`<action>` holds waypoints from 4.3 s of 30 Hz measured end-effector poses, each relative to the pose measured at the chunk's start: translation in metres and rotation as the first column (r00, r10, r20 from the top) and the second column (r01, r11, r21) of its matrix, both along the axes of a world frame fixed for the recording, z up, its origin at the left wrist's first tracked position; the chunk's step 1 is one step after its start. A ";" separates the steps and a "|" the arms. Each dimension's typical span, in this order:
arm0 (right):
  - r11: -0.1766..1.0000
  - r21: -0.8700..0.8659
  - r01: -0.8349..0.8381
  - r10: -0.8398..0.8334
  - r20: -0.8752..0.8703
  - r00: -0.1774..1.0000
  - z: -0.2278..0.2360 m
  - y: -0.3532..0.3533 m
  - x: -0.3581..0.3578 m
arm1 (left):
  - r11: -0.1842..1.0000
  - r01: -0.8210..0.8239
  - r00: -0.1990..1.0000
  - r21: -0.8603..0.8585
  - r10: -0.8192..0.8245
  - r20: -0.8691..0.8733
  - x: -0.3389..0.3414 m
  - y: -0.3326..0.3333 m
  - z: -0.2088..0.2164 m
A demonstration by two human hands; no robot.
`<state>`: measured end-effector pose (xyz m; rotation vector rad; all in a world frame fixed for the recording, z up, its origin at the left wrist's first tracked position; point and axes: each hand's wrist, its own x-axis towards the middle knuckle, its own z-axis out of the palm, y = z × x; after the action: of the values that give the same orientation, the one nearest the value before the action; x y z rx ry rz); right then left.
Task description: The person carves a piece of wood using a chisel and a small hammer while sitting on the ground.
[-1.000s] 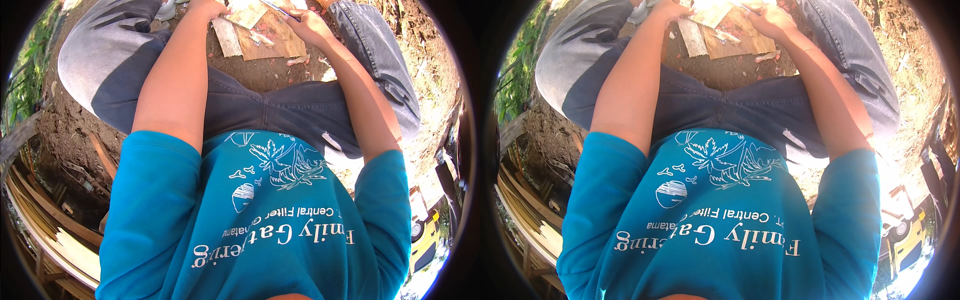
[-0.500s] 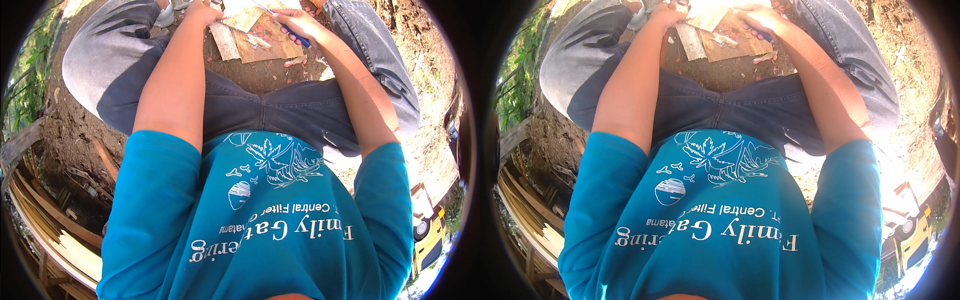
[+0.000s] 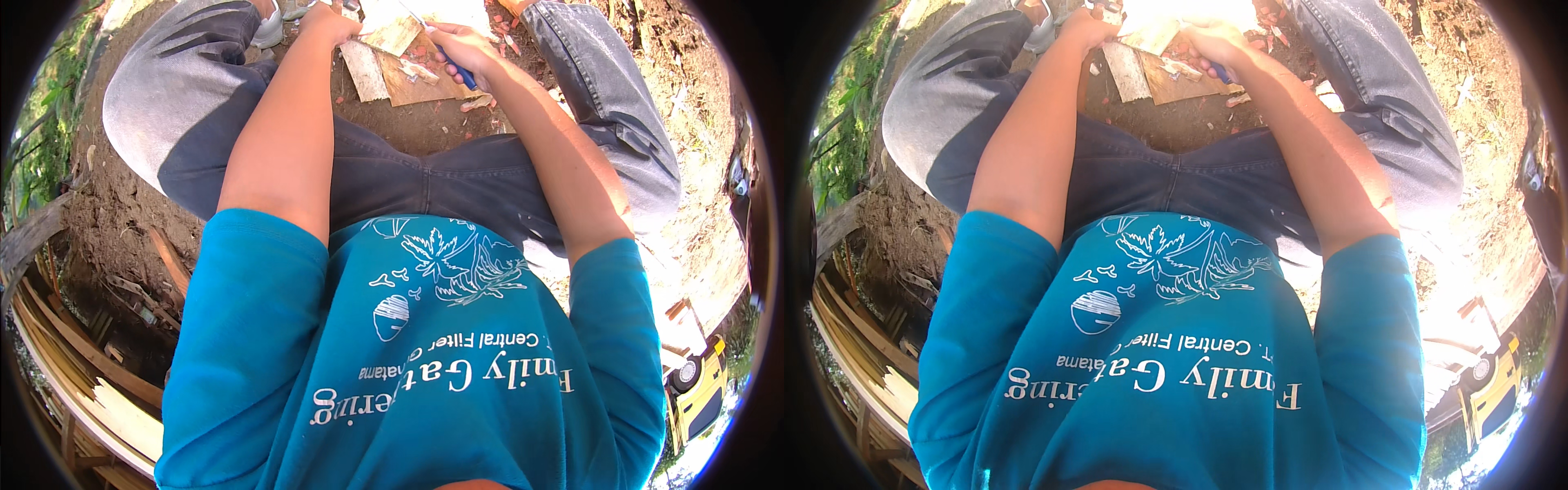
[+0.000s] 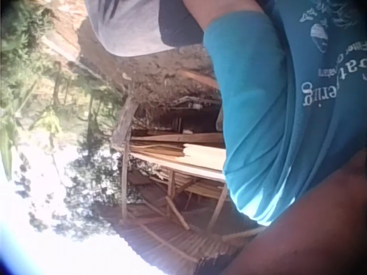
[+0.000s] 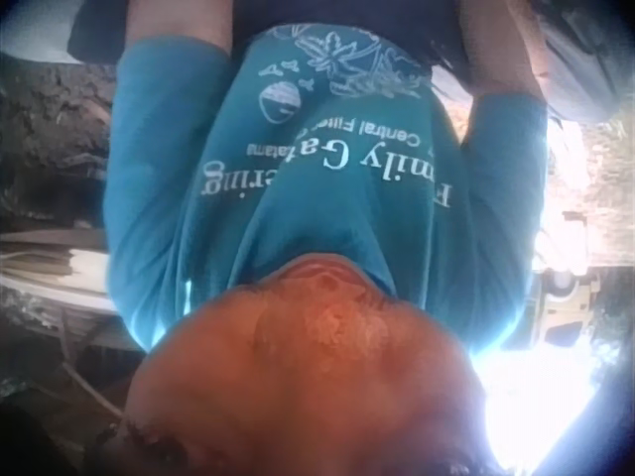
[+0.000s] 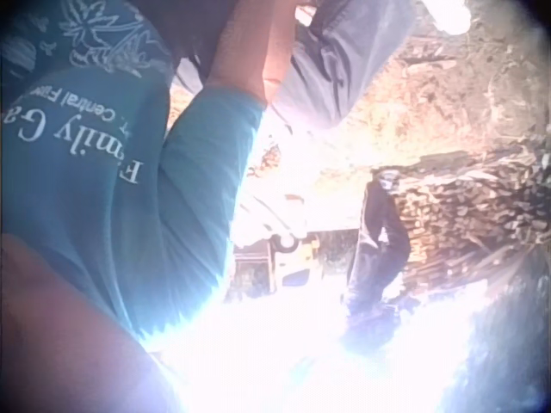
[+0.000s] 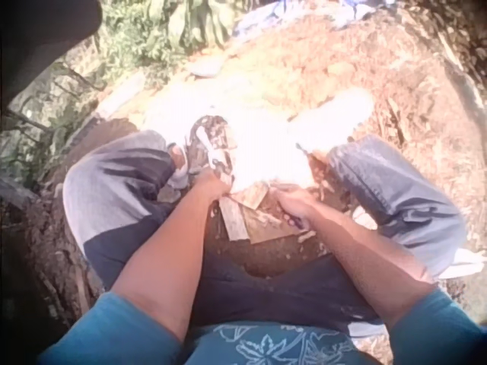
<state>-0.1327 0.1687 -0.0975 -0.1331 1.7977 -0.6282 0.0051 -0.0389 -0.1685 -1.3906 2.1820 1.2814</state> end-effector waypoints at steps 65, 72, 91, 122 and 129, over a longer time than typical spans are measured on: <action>0.468 -0.657 0.591 -0.806 -0.043 0.590 0.149 0.097 0.086 | 0.609 0.367 0.682 -0.703 -0.690 -0.242 -0.092 0.112 0.056; 0.480 -0.657 0.582 -0.817 -0.093 0.569 0.135 0.099 0.074 | 0.620 0.358 0.690 -0.698 -0.679 -0.250 -0.093 0.113 0.054; 0.397 -0.700 0.593 -0.889 -0.134 0.438 0.120 0.090 0.067 | 0.630 0.411 0.708 -0.659 -0.676 -0.204 -0.092 0.106 0.060; 0.536 -0.498 0.682 -0.818 -0.105 0.566 0.101 0.098 0.064 | 0.499 0.457 0.667 -0.737 -0.740 -0.087 -0.100 0.117 0.030; 0.423 -0.551 0.719 -0.895 -0.131 0.427 0.103 0.088 0.071 | 0.494 0.434 0.656 -0.754 -0.747 -0.111 -0.100 0.118 0.023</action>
<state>-0.0618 0.2566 0.0053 0.4395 2.0468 -1.8645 -0.0952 0.0791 -0.1454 -0.2785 3.2345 0.5231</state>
